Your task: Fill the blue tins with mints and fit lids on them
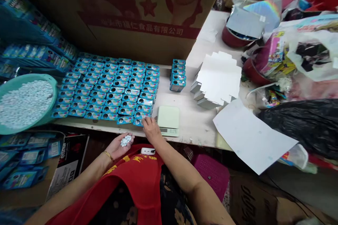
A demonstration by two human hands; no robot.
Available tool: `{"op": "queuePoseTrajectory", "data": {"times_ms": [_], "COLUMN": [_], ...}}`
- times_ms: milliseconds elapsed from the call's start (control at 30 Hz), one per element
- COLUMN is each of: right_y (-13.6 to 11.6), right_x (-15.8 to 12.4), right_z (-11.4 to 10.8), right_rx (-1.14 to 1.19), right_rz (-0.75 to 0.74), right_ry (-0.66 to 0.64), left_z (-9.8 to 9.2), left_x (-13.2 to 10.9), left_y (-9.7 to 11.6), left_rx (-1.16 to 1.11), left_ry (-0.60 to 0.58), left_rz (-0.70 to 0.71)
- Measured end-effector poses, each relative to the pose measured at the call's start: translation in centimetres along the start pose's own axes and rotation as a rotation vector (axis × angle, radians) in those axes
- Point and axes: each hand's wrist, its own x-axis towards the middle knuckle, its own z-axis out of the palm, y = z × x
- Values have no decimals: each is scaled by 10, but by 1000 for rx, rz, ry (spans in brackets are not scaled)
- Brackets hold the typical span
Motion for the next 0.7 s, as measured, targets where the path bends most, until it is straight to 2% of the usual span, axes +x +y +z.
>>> {"op": "queuePoseTrajectory", "data": {"times_ms": [67,133,167,267,333,400,467,533,600,700], "right_y": [12,37,55,118,155,178,187,184,173,143], "right_x": [2,12,21,58,85,105,115,115,103,71], "right_z": [-8,-25,-36,-65,-73,-74,-73,-76,-85,-102], "right_rx": [-4,-3,-12,-145,-260,-354,-425,-474,-499,-493], "right_rz": [-65,-54,-7,278,377,380,338,279,189,32], "right_ry": [37,110,158,273,223,129,55,9,-26,-56], "left_z": [0,0,0,0,-1,-1,1,3,6,13], "left_x": [8,14,16,14,9,3,-1,-4,-6,-9], "left_y": [11,23,29,38,34,25,14,7,3,4], "left_rx": [0,5,5,-13,-34,-51,-55,-44,-28,1], "left_ry": [24,54,64,57,40,35,45,63,77,51], "left_rz": [29,71,88,102,96,85,72,61,55,41]}}
